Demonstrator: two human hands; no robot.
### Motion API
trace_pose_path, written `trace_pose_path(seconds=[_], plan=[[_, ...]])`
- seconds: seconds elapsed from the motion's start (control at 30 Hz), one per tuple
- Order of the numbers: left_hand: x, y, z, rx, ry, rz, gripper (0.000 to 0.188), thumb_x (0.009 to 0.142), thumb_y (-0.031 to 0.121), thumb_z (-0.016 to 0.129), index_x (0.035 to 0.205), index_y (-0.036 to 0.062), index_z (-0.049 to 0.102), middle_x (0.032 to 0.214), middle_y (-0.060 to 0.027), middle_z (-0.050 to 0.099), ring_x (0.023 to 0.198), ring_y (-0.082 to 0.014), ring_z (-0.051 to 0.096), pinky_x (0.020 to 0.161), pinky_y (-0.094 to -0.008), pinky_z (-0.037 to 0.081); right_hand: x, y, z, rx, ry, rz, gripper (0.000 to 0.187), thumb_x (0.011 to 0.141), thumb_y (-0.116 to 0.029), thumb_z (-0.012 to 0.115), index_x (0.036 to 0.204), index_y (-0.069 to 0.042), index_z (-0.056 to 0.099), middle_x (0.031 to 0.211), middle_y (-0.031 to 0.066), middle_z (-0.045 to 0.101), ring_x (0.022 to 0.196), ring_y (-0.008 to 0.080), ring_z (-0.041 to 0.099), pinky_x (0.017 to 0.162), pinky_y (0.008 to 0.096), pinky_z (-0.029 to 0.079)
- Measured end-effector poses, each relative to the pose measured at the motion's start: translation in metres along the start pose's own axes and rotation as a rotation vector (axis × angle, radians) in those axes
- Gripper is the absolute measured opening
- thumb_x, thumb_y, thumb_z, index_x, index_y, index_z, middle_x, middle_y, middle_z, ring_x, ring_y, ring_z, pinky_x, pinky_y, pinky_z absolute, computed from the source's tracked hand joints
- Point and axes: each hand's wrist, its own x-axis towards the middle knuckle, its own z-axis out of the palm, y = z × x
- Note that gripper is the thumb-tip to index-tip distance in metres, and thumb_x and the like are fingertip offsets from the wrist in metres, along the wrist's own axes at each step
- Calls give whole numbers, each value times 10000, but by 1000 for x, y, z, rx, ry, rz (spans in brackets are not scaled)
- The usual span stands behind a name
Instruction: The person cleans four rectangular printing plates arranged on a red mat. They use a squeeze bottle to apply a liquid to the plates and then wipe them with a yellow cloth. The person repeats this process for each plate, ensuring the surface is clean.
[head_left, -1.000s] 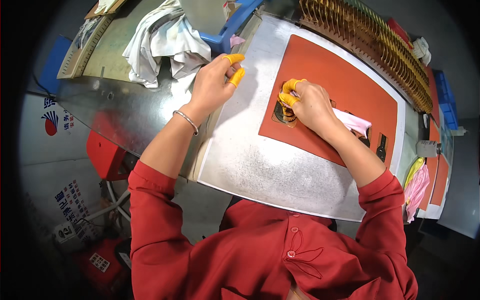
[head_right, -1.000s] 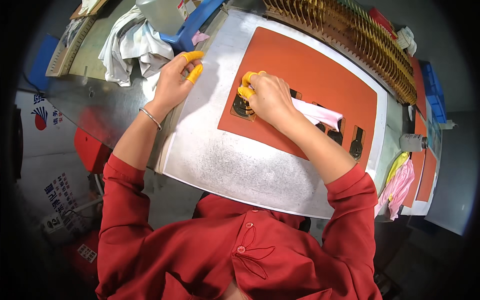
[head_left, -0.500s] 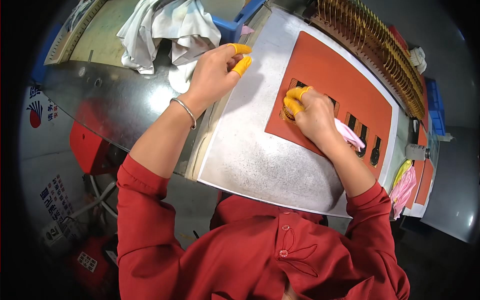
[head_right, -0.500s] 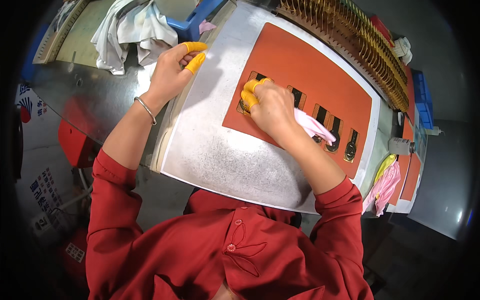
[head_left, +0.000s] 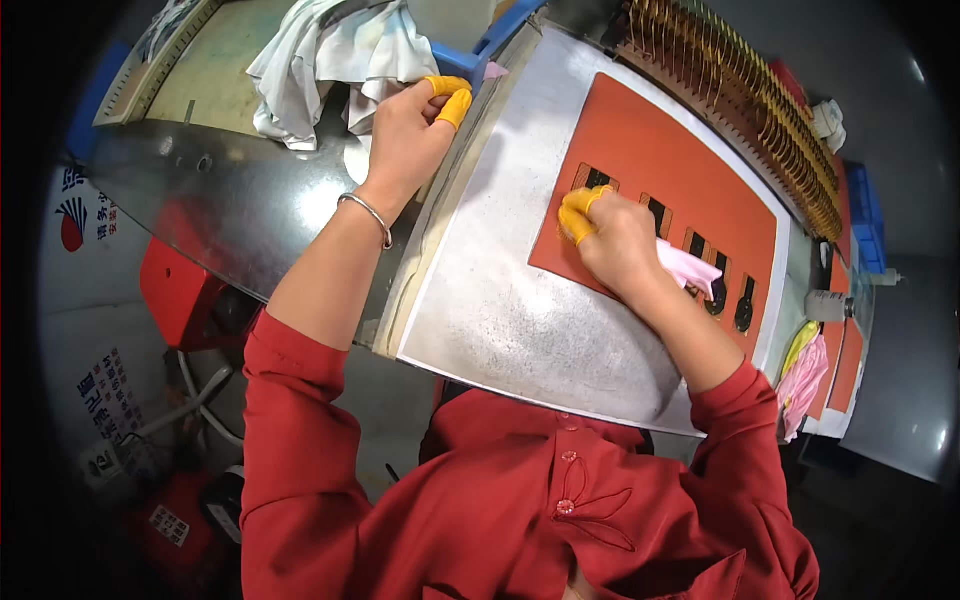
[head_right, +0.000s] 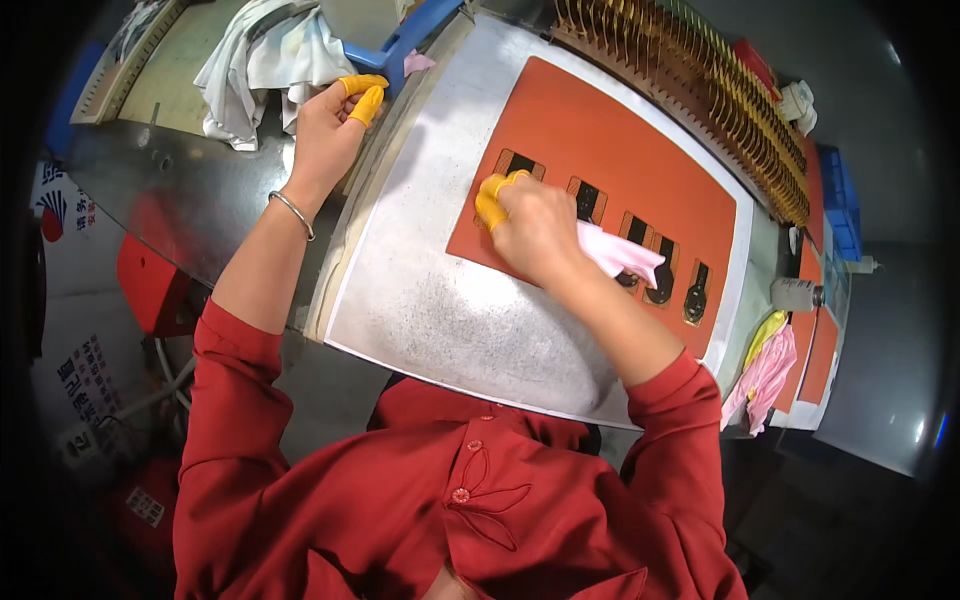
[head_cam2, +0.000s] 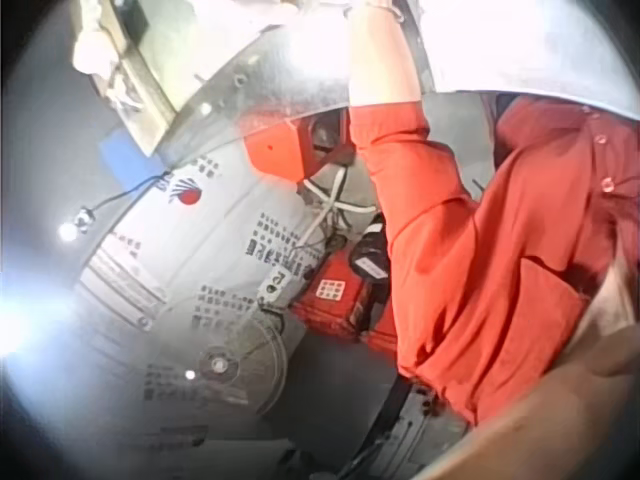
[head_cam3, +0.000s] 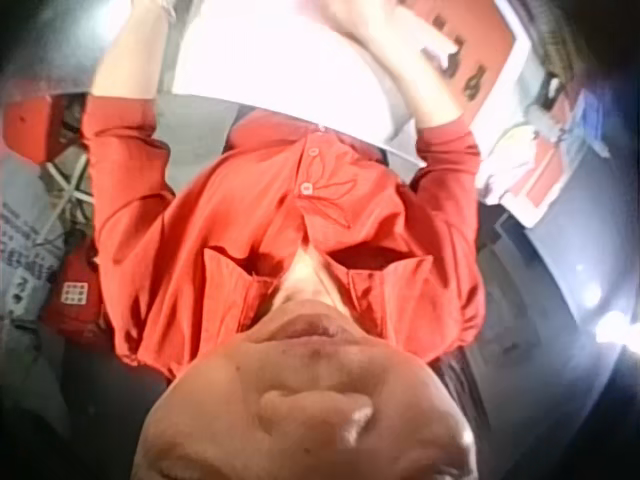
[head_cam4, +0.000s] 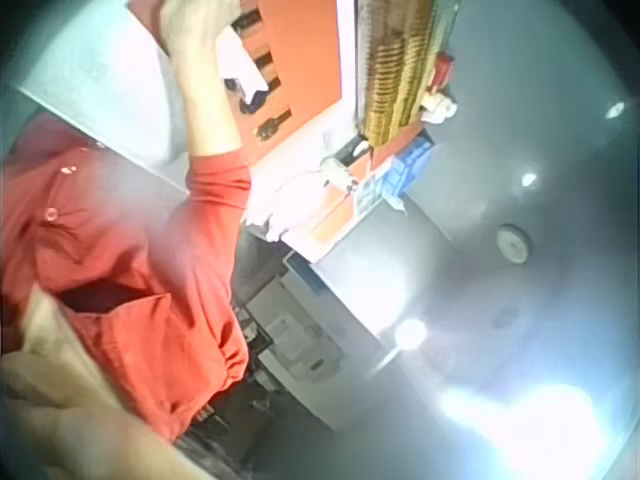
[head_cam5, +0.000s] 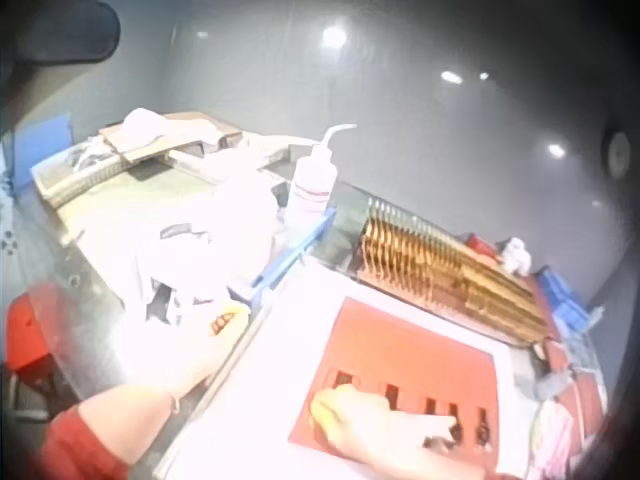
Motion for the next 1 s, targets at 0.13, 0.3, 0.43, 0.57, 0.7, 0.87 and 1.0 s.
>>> trace_pose_path(seconds=[0.13,0.3,0.43,0.57,0.7,0.87,1.0], plan=[[7,-1,-1,-40,1,-4,209,847,34,544,1028,-25,633,777,-32,638,660,-67,543,616,-197,442,15,11,-3,-34,28,62,95,730,-136,660,788,-61,662,717,153,608,640,319,600,583,431,468],[6,-7,-5,-5,37,-5,228,832,7,511,1023,-37,627,779,-43,640,667,-78,553,628,-203,450,-4,-11,-6,9,-52,40,100,733,-130,657,800,-56,652,754,150,617,642,318,602,583,426,474],[8,-10,-3,28,21,-4,238,818,-3,504,1017,-44,627,782,-50,642,676,-82,561,635,-209,455,15,14,-7,-34,18,36,96,738,-117,646,795,-41,655,751,152,615,642,324,601,579,415,477],[6,0,-5,24,36,-22,238,813,-4,500,1008,-45,629,772,-50,642,673,-81,559,632,-207,453,-5,-6,-9,19,-50,-25,96,753,-119,633,774,-29,660,750,167,618,641,330,600,585,411,482],[6,-10,-3,25,24,7,220,821,13,517,1000,-37,636,766,-42,642,670,-78,564,623,-206,455,13,17,-10,-49,38,-11,91,730,-123,652,790,-57,670,704,153,603,633,317,601,579,412,483],[8,-11,-4,61,50,9,210,822,31,538,995,-39,635,768,-42,644,670,-80,565,620,-208,455,-10,1,-10,19,-47,-101,91,721,-113,659,797,-63,672,695,141,602,623,311,602,555,419,478],[6,-9,-2,86,26,16,216,822,37,540,1002,-37,634,764,-42,641,663,-79,557,611,-213,446,8,20,-13,-22,29,-8,73,740,-119,638,795,-89,675,698,126,606,632,299,603,584,411,483]])
